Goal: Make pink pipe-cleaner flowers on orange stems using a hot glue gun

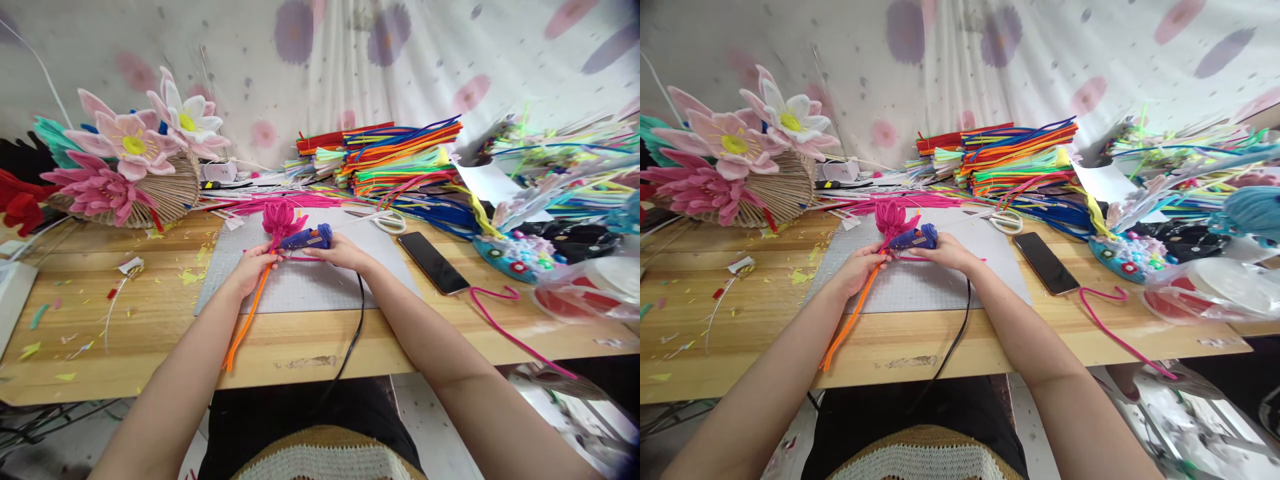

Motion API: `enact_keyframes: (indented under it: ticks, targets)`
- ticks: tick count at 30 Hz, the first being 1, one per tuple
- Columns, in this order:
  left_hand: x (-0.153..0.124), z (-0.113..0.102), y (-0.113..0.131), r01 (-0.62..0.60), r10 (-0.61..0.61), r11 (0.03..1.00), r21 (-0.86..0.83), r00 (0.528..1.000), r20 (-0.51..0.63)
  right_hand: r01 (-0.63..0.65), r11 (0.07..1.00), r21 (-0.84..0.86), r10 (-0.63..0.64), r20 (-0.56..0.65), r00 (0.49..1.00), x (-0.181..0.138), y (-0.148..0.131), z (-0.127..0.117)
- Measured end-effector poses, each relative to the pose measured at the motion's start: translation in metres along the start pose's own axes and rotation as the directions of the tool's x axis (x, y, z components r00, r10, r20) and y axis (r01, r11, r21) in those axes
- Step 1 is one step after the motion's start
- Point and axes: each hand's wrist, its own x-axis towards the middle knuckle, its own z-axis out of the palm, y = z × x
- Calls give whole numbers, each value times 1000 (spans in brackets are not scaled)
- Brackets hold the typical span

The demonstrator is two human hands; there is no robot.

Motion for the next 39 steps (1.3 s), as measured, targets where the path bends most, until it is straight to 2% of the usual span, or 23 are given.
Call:
enact_keyframes:
  ticks: [6,14,21,35,39]
  targets:
    - [-1,0,0,-21,21,1000,15,1000,18,-65,996,-57,60,-82,995,2,3,1]
    - [-1,1,1,-3,3,1000,15,1000,-9,-61,997,38,64,-101,993,-1,5,-5]
    - [0,-3,-1,-14,15,1000,22,1000,-7,-60,990,127,79,-151,985,1,14,0]
    - [0,-3,-2,-38,38,999,16,999,16,-62,998,-23,58,-148,987,0,11,8]
    - [0,-4,-2,-33,33,999,15,999,14,-23,1000,4,24,-169,985,1,13,10]
